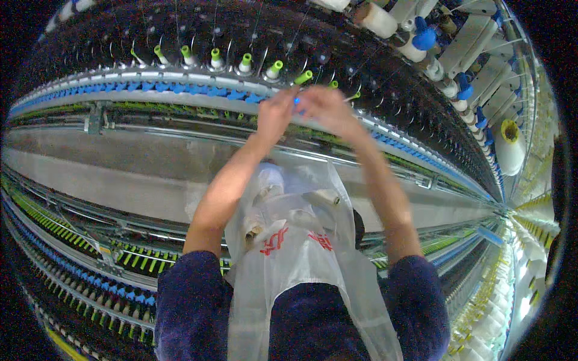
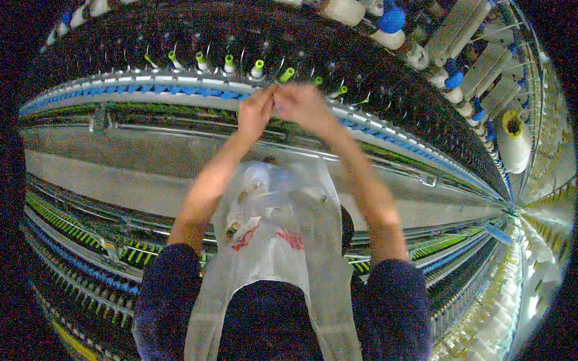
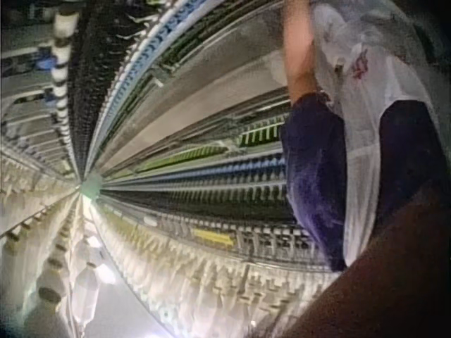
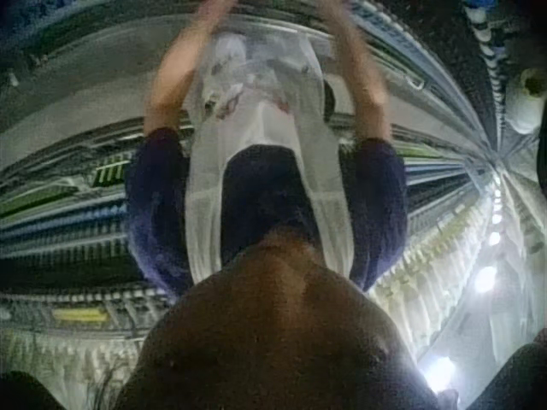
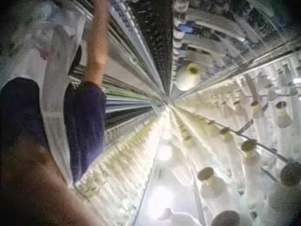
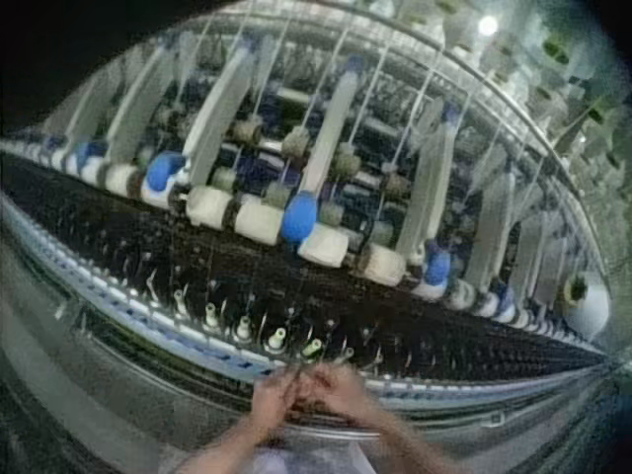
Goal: The person threads white yarn through multiple spinning machine stations, replacing empty bobbins with full ones and guiding the thread through guides and tensioners. The person uses both hands to manipulate the yarn and bobbins, moving along the machine row to service several stations.
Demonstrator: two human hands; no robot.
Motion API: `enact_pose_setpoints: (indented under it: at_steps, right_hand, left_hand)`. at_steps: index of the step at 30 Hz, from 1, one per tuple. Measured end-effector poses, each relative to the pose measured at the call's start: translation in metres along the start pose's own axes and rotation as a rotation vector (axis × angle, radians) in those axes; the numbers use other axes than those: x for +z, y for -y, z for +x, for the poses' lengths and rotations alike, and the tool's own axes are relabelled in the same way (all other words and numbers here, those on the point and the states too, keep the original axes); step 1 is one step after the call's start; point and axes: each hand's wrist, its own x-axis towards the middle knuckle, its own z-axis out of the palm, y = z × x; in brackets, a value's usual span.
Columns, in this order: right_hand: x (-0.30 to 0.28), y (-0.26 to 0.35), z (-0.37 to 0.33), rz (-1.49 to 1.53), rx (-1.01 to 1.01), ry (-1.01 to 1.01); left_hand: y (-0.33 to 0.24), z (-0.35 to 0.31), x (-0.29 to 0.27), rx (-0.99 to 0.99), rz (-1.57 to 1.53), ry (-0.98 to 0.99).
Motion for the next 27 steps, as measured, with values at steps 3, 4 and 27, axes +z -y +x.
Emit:
enact_pose_setpoints:
  at_steps: [3,4,27]
  right_hand:
    - [-0.08,0.097,-0.016,-1.125,-0.264,-0.288]
    - [-0.106,0.121,-0.014,-1.268,-0.347,-0.291]
    - [0.023,-0.204,-0.258,-0.903,0.334,-0.564]
  left_hand:
    - [-0.024,0.05,0.02,0.062,-0.129,-0.124]
    - [-0.028,0.076,0.026,0.152,-0.148,-0.175]
    - [-0.108,-0.05,0.101,-0.274,-0.433,0.06]
